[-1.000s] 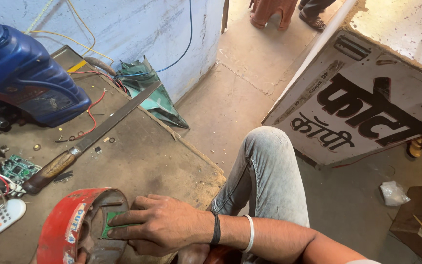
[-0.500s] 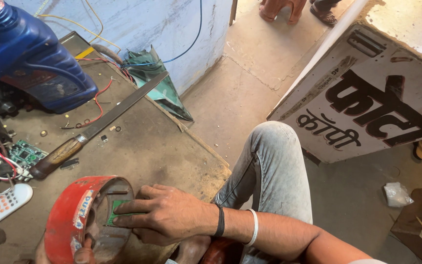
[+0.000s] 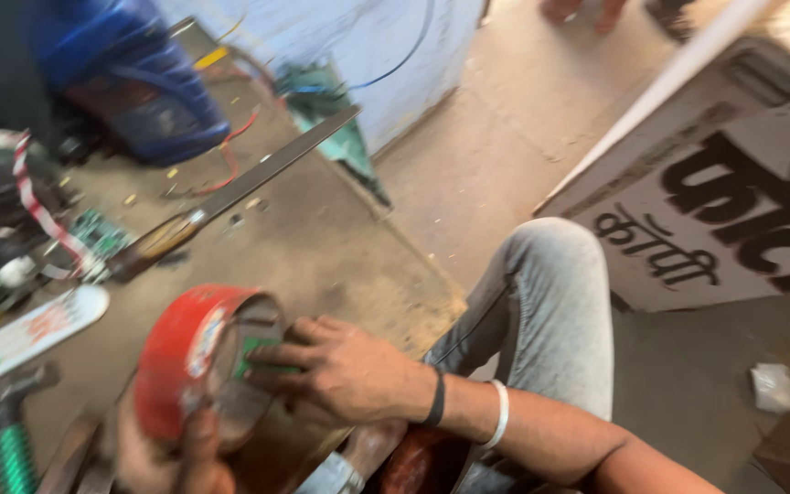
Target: The person smooths a red metal object using a green abrasive block and a metal file. They rotate the object to work on different sides and edges, removing surface material.
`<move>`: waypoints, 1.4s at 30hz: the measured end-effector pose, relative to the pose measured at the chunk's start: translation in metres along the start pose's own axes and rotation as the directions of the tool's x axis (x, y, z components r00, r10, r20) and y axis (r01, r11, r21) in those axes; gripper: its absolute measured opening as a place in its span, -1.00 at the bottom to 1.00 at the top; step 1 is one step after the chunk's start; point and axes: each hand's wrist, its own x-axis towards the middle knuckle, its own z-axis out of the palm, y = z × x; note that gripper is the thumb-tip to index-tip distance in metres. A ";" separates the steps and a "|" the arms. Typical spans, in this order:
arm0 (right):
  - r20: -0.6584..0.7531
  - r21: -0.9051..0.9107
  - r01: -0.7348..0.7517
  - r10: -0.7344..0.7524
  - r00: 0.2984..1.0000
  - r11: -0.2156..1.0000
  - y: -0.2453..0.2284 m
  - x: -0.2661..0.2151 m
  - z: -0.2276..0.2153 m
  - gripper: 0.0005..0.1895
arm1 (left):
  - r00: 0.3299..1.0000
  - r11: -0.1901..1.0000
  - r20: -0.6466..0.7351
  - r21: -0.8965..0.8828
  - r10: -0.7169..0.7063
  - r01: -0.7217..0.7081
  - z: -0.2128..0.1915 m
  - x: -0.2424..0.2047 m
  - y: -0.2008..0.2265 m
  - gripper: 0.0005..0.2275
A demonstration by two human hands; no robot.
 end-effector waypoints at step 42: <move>0.140 0.092 0.037 -0.049 0.989 0.995 -0.009 0.014 -0.017 -0.72 | 0.965 0.968 0.260 0.227 0.046 -0.108 0.049 0.009 0.067 -0.41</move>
